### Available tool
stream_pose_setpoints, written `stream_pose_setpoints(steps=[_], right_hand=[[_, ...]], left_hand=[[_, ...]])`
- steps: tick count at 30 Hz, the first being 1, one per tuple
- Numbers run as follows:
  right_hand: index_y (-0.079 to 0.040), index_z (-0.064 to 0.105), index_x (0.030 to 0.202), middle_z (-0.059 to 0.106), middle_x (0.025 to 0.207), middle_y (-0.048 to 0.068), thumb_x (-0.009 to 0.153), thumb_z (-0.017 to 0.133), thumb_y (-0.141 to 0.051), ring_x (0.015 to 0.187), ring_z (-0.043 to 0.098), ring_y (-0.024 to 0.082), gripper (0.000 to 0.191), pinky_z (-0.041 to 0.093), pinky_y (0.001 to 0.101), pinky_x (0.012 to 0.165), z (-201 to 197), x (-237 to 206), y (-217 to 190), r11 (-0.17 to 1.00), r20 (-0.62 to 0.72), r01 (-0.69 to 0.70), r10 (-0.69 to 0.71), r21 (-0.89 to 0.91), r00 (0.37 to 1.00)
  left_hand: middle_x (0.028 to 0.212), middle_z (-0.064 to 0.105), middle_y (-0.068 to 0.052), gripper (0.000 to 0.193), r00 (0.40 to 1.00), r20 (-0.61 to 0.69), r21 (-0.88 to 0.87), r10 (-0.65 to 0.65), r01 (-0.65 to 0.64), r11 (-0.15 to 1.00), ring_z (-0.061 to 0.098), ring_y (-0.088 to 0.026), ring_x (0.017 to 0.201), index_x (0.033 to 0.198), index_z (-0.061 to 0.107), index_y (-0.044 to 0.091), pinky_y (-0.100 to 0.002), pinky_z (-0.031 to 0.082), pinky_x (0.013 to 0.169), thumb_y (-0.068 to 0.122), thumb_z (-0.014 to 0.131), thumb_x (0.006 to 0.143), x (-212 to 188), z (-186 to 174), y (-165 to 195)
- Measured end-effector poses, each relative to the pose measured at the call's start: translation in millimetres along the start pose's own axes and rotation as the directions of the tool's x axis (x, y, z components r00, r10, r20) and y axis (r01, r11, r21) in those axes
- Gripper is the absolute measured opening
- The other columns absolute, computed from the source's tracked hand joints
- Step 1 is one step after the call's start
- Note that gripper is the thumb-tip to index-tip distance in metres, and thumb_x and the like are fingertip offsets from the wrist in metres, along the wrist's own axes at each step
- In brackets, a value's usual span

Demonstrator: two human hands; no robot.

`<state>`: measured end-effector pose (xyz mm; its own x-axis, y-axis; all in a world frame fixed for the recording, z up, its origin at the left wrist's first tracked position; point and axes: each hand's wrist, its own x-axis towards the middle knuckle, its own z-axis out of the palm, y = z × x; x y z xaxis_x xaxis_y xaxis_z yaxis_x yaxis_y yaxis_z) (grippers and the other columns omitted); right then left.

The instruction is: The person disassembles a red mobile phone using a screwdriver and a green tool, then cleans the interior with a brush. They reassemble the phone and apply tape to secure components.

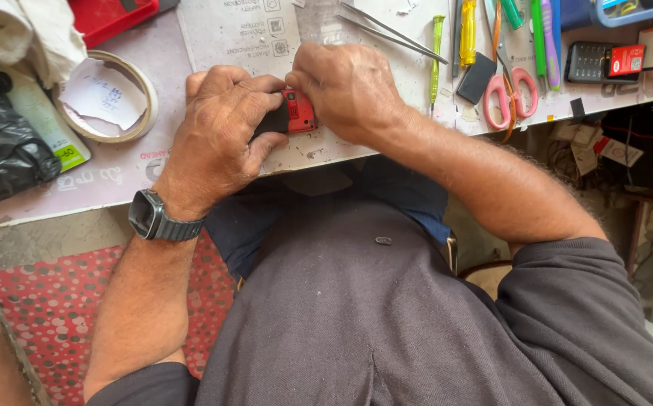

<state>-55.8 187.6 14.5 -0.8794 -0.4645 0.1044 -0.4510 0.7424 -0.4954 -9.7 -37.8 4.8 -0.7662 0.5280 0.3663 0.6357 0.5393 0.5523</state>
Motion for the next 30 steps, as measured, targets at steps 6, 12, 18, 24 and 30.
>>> stream_pose_setpoints(steps=[6, 12, 18, 24, 30], right_hand=[[-0.002, 0.069, 0.089, 0.068, 0.077, 0.019, 0.106, 0.071, -0.028, 0.072, 0.066, 0.040, 0.031, 0.052, 0.0510, 0.070, -17, 0, 18, 0.990, 0.065, -0.122, 0.126, -0.066, 0.990], [-0.001, 0.073, 0.107, 0.071, 0.099, 0.017, 0.100, 0.074, -0.009, 0.086, 0.073, 0.031, 0.011, 0.058, 0.0420, 0.075, -27, -29, 13, 0.981, 0.004, 0.072, -0.074, 0.181, 0.997], [-0.006, 0.068, 0.094, 0.067, 0.089, 0.015, 0.099, 0.071, -0.010, 0.080, 0.067, 0.035, 0.007, 0.053, 0.0466, 0.072, 2, -14, -11, 0.992, -0.147, 0.100, -0.087, 0.080, 0.985], [-0.005, 0.062, 0.090, 0.064, 0.085, 0.012, 0.101, 0.075, -0.020, 0.078, 0.066, 0.033, 0.022, 0.052, 0.0477, 0.069, 14, -41, 17, 0.988, -0.188, 0.112, -0.130, -0.106, 0.974], [-0.005, 0.070, 0.088, 0.067, 0.089, 0.012, 0.090, 0.080, -0.009, 0.083, 0.067, 0.033, 0.010, 0.053, 0.0448, 0.075, -59, -77, 72, 0.993, -0.248, -0.021, -0.009, -0.119, 0.969]], left_hand=[[0.127, 0.066, -0.006, 0.060, 1.000, -0.022, 0.036, -0.008, 0.009, 0.999, 0.057, -0.028, 0.121, 0.126, 0.061, 0.006, -0.045, 0.037, 0.108, 0.020, 0.095, 0.078, -1, -1, 2], [0.127, 0.067, -0.007, 0.055, 0.997, -0.044, -0.008, 0.065, -0.065, 0.998, 0.061, -0.028, 0.123, 0.125, 0.060, 0.006, -0.046, 0.039, 0.112, 0.013, 0.093, 0.081, -2, -6, 3], [0.126, 0.067, -0.009, 0.053, 0.998, -0.017, -0.015, 0.062, -0.062, 0.998, 0.064, -0.029, 0.120, 0.124, 0.062, 0.005, -0.045, 0.040, 0.107, 0.010, 0.091, 0.081, -3, -8, 3], [0.128, 0.068, -0.007, 0.048, 0.999, 0.038, 0.080, 0.022, -0.025, 0.996, 0.060, -0.030, 0.120, 0.124, 0.066, 0.006, -0.049, 0.036, 0.107, 0.016, 0.086, 0.082, 0, -10, 6], [0.131, 0.069, -0.003, 0.043, 0.998, 0.064, 0.164, -0.019, 0.008, 0.986, 0.057, -0.027, 0.123, 0.127, 0.069, 0.008, -0.046, 0.034, 0.110, 0.018, 0.083, 0.087, 2, -14, 12]])
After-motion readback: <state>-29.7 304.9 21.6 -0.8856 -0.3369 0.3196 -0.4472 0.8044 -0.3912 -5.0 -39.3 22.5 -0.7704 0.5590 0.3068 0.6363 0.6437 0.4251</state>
